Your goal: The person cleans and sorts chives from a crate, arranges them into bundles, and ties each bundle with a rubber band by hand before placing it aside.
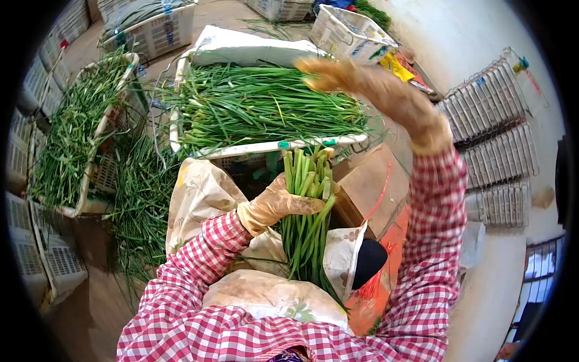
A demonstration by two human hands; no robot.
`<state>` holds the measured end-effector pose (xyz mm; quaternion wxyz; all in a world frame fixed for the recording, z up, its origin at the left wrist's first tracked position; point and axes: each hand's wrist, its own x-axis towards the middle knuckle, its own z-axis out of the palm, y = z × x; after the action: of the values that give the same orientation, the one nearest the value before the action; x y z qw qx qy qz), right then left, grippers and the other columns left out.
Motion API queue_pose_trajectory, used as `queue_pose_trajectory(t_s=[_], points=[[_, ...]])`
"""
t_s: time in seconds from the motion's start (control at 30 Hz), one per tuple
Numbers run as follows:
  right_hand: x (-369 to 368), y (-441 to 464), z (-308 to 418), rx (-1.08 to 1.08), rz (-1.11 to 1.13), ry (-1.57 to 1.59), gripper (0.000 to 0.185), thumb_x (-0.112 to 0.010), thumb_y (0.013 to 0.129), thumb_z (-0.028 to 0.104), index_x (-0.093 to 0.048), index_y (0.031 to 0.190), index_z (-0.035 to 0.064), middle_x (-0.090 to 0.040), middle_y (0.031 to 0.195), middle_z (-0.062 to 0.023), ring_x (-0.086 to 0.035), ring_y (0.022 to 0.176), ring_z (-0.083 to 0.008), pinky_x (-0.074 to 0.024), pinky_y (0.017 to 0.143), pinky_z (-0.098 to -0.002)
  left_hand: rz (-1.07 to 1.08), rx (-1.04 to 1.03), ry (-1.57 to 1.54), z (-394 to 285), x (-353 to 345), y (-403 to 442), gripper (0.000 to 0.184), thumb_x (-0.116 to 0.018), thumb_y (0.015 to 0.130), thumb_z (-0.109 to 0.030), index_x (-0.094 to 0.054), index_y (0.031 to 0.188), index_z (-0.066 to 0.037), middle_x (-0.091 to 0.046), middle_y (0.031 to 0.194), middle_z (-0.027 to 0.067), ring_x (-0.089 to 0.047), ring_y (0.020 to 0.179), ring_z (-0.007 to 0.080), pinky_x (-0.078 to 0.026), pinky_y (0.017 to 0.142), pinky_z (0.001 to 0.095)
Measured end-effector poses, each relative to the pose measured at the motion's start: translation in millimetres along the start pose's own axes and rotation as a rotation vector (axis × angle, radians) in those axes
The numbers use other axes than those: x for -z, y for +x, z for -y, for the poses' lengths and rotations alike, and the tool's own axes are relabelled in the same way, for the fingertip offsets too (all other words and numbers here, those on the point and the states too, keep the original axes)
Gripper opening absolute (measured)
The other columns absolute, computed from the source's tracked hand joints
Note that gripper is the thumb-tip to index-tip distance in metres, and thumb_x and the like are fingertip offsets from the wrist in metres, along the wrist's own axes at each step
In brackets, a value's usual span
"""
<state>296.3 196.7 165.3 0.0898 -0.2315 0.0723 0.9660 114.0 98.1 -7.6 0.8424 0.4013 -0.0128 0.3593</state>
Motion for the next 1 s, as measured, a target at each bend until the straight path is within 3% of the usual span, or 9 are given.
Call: queue_pose_trajectory(t_s=[0.07, 0.27, 0.33, 0.37, 0.4, 0.53, 0.63, 0.7, 1.0], points=[[-27, 25, -4, -0.354, 0.254, 1.071, 0.058, -0.022, 0.100, 0.042, -0.021, 0.145, 0.0052, -0.024, 0.150, -0.0137, -0.024, 0.138, -0.0228, -0.0142, 0.116, -0.0349, 0.026, -0.023, -0.068, -4, -10, 3, 0.089, -0.078, 0.074, -0.012, -0.025, 0.145, -0.011, -0.056, 0.121, 0.0076, -0.056, 0.105, 0.0161, -0.043, 0.093, 0.0306], [-7, 93, -73, -0.266, 0.942, 3.888, 0.061, -0.035, 0.095, 0.052, -0.037, 0.140, 0.0106, -0.039, 0.143, -0.0109, -0.038, 0.131, -0.0205, -0.0313, 0.109, -0.0358, -0.089, 0.026, 0.003, 7, 10, -10, 0.096, -0.082, 0.063, -0.043, -0.036, 0.137, -0.004, -0.049, 0.132, 0.0145, -0.052, 0.118, 0.0279, -0.041, 0.101, 0.0411], [18, 85, -47, -1.753, 0.730, 3.657, 0.061, -0.036, 0.095, 0.053, -0.043, 0.136, 0.0074, -0.049, 0.134, -0.0142, -0.048, 0.123, -0.0209, -0.0416, 0.101, -0.0330, -0.036, -0.107, -0.220, 14, 16, -11, 0.116, -0.083, 0.064, -0.042, -0.007, 0.149, -0.021, -0.038, 0.141, 0.0090, -0.046, 0.124, 0.0225, -0.035, 0.106, 0.0419], [26, 74, -40, -2.019, 0.578, 3.148, 0.059, -0.042, 0.094, 0.050, -0.047, 0.133, 0.0064, -0.054, 0.129, -0.0153, -0.052, 0.119, -0.0231, -0.0442, 0.098, -0.0320, -0.038, -0.182, -0.292, 11, 15, -10, 0.122, -0.084, 0.062, -0.043, 0.000, 0.149, -0.023, -0.036, 0.142, 0.0088, -0.046, 0.123, 0.0224, -0.034, 0.107, 0.0427], [4, 46, -66, -2.096, 1.040, 3.140, 0.063, -0.049, 0.091, 0.052, -0.048, 0.131, 0.0036, -0.055, 0.128, -0.0163, -0.054, 0.117, -0.0258, -0.0443, 0.097, -0.0337, -0.050, -0.185, -0.286, 10, 22, -8, 0.126, -0.086, 0.060, -0.042, 0.001, 0.149, -0.024, -0.036, 0.142, 0.0085, -0.046, 0.123, 0.0230, -0.034, 0.107, 0.0443], [83, 23, -107, -1.420, 2.339, 3.283, 0.079, -0.066, 0.080, 0.053, -0.045, 0.132, -0.0021, -0.053, 0.128, -0.0216, -0.054, 0.116, -0.0280, -0.0432, 0.098, -0.0339, -0.071, -0.270, -0.121, -2, 38, -10, 0.128, -0.089, 0.057, -0.031, -0.001, 0.149, -0.022, -0.036, 0.142, 0.0136, -0.052, 0.117, 0.0304, -0.043, 0.099, 0.0504], [95, 53, -148, -1.651, 2.234, 3.483, 0.091, -0.067, 0.073, 0.061, -0.038, 0.137, 0.0017, -0.061, 0.114, -0.0235, -0.059, 0.108, -0.0318, -0.0480, 0.088, -0.0366, -0.190, -0.267, -0.044, -8, 36, -11, 0.130, -0.089, 0.056, -0.024, 0.002, 0.149, -0.027, -0.040, 0.135, 0.0051, -0.058, 0.106, 0.0242, -0.048, 0.092, 0.0397], [87, 68, -156, -0.857, 2.280, 3.315, 0.089, -0.063, 0.076, 0.062, -0.035, 0.139, 0.0050, -0.063, 0.103, -0.0256, -0.062, 0.099, -0.0372, -0.0491, 0.082, -0.0401, -0.188, -0.286, -0.001, -9, 33, -10, 0.127, -0.088, 0.060, -0.018, 0.002, 0.149, -0.027, -0.039, 0.135, 0.0051, -0.058, 0.102, 0.0219, -0.050, 0.089, 0.0371], [139, 71, -156, -1.835, 2.253, 3.053, 0.052, -0.048, 0.094, 0.047, -0.059, 0.116, 0.0008, -0.065, 0.090, -0.0128, -0.059, 0.078, -0.0201, -0.0461, 0.073, -0.0329, -0.070, -0.140, -0.175, -14, 39, -9, 0.106, -0.075, 0.069, -0.006, -0.007, 0.149, -0.023, -0.044, 0.135, 0.0189, -0.054, 0.114, 0.0374, -0.049, 0.091, 0.0467]])
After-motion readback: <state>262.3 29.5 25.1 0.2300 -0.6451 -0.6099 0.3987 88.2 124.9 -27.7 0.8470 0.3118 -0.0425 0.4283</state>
